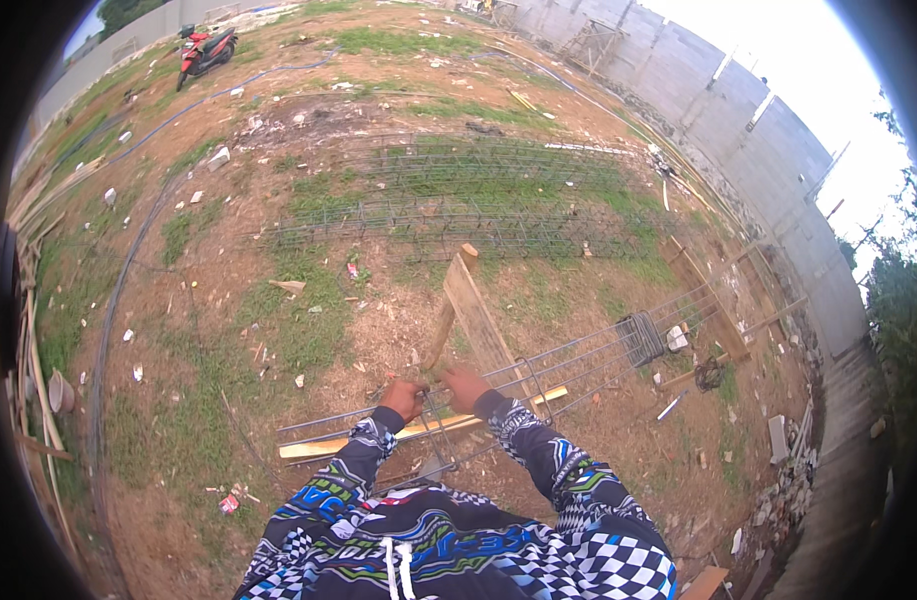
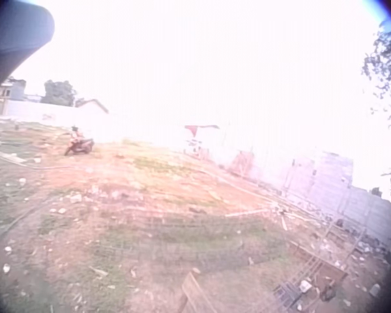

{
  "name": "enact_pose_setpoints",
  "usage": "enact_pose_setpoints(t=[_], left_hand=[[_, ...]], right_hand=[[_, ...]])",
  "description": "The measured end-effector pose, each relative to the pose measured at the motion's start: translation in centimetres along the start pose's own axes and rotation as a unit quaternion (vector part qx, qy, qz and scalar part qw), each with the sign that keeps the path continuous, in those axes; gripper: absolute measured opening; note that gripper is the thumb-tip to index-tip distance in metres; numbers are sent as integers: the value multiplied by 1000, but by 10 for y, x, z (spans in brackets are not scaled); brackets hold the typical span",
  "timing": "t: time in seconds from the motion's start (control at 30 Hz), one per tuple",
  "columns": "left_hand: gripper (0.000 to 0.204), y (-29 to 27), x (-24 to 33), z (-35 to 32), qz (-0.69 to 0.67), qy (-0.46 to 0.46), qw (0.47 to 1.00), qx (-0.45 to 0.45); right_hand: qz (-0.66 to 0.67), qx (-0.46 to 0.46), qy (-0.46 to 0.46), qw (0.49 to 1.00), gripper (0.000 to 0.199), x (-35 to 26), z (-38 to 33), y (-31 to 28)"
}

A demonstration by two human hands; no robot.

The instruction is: The person assembles a rebar cage by placing a coiled rebar bundle onto a wooden jig, then uses pliers to twist wire ties around the rebar intersections. The person repeatedly positions the bundle, twists ties, and adjusts the cage on the jig throughout the clip.

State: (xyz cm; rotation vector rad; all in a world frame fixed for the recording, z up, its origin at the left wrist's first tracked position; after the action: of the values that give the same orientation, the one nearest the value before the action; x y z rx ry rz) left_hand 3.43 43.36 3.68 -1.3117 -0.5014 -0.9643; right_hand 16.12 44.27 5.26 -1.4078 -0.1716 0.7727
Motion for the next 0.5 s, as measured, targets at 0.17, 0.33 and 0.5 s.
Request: enact_pose_setpoints(t=[0.17,0.33,0.5], left_hand=[[30,-3,-3,1,-6,16,1000,8],[28,5,8,0,-1,4,1000,-16],[27,1,1,1,-4,22,1000,7]], right_hand=[[-144,-16,237,961,40,-12,-17,-45],[-199,100,277,935,52,23,-61,-12],[-1,224,355,908,41,18,-54,-29]])
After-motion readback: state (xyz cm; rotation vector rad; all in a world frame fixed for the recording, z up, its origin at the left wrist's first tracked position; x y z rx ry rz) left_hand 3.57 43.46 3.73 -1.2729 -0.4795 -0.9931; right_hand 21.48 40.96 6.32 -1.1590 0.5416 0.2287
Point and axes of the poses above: each hand's wrist, its own z-axis towards the middle knuckle, its own y-axis out of the palm, x = y × z, the point moved 9 cm from there along z, towards the middle knuckle, and after that the axes turned 12 degrees about x, right-handed, at the moved point
